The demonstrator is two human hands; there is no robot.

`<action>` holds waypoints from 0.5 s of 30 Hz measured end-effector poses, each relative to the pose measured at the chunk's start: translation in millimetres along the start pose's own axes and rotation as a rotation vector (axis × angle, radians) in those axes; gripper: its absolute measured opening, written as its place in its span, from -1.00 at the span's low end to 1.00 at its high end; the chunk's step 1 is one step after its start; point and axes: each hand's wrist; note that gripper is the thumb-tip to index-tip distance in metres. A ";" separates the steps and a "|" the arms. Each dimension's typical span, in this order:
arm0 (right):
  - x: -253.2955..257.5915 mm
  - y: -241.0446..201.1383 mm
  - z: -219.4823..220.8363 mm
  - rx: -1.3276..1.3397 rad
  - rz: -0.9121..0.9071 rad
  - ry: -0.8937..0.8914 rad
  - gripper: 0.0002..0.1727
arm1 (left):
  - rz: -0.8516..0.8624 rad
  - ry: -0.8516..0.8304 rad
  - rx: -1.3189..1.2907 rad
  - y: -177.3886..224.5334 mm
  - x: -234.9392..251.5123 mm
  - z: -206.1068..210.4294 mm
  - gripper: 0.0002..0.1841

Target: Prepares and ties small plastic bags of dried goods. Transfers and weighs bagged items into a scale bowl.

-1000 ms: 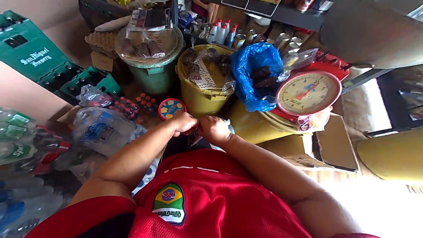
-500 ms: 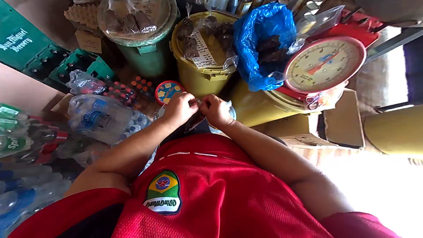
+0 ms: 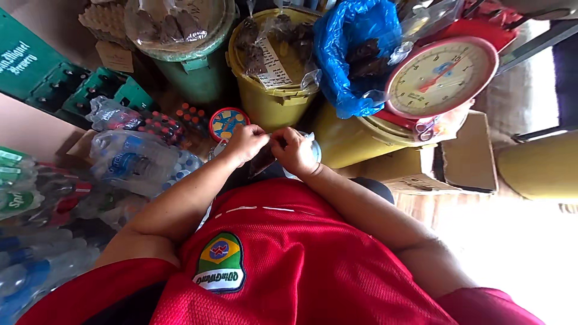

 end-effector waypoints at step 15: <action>4.9 -1.9 -9.2 -0.331 -0.189 -0.021 -0.77 | -0.187 -0.010 0.101 20.6 -1.8 10.7 -0.69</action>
Point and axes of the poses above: each hand's wrist, its own x-axis towards the middle knuckle, its own z-axis out of the palm, y = z × x, and after that the axes turned 15 degrees about -x, right-handed
